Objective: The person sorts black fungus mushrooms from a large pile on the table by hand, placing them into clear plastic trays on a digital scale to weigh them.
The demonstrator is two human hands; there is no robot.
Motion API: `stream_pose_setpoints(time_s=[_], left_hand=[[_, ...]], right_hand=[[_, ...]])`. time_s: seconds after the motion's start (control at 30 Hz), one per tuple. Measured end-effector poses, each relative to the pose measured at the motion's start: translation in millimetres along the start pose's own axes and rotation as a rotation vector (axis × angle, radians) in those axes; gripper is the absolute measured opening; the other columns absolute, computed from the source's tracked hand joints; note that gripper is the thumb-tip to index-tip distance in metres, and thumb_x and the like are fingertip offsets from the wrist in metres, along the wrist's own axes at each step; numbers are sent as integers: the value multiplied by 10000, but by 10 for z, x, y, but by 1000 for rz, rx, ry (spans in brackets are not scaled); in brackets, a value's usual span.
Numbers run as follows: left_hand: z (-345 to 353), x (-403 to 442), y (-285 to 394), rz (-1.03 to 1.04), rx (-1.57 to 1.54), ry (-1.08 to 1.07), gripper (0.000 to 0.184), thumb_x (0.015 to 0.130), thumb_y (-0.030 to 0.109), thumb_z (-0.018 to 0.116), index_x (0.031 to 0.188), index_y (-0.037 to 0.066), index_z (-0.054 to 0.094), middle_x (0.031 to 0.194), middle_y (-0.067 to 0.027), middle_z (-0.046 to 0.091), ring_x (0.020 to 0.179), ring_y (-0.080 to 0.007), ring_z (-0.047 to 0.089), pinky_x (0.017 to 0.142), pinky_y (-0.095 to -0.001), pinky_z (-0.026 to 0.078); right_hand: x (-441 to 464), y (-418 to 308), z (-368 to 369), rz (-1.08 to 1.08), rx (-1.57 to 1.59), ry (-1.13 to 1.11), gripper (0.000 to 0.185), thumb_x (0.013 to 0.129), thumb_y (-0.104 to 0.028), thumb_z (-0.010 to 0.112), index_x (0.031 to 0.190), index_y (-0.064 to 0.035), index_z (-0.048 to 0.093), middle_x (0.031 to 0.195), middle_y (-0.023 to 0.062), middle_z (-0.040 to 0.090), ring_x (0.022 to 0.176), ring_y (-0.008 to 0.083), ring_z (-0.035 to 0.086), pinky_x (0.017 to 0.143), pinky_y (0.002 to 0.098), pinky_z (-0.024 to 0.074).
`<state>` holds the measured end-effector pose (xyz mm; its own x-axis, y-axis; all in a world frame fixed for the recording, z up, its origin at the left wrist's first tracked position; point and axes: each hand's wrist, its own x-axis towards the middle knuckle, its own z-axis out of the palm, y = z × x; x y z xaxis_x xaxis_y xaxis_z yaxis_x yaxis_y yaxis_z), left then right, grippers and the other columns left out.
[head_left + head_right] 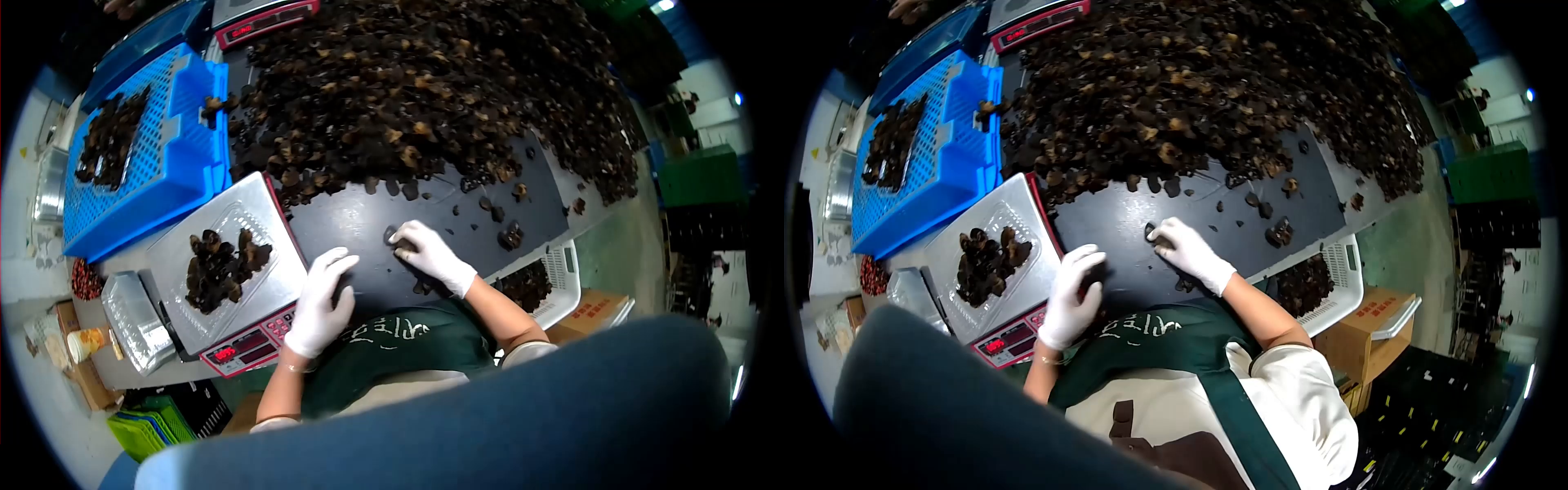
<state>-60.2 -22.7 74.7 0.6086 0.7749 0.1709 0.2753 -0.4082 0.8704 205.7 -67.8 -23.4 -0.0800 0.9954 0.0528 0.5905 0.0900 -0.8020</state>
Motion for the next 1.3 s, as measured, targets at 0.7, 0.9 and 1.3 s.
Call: stream_pose_setpoints(time_s=[0.7,0.9,1.3], left_hand=[[1964,294,-829,597,447,-294,88,842,213,630,858,151,570,855,-29,511,827,-220,561,608,-322,513],[1794,900,-801,250,342,-125,154,833,116,630,969,102,561,976,-115,519,865,-304,591,693,-406,535],[1832,1369,-1214,154,648,-98,210,842,157,643,1026,93,566,1095,-113,559,881,-310,612,671,-430,551]], right_hand=[[-1135,1111,-878,379,-788,815,332,766,-203,773,1039,-90,622,1154,133,572,1084,346,522,927,462,414],[-944,1350,-950,397,-438,940,228,779,-100,750,953,-64,607,1020,84,604,956,297,589,843,401,485],[-308,1283,-972,241,-714,741,223,789,-197,740,987,-135,661,1069,98,626,902,302,625,779,400,515]])
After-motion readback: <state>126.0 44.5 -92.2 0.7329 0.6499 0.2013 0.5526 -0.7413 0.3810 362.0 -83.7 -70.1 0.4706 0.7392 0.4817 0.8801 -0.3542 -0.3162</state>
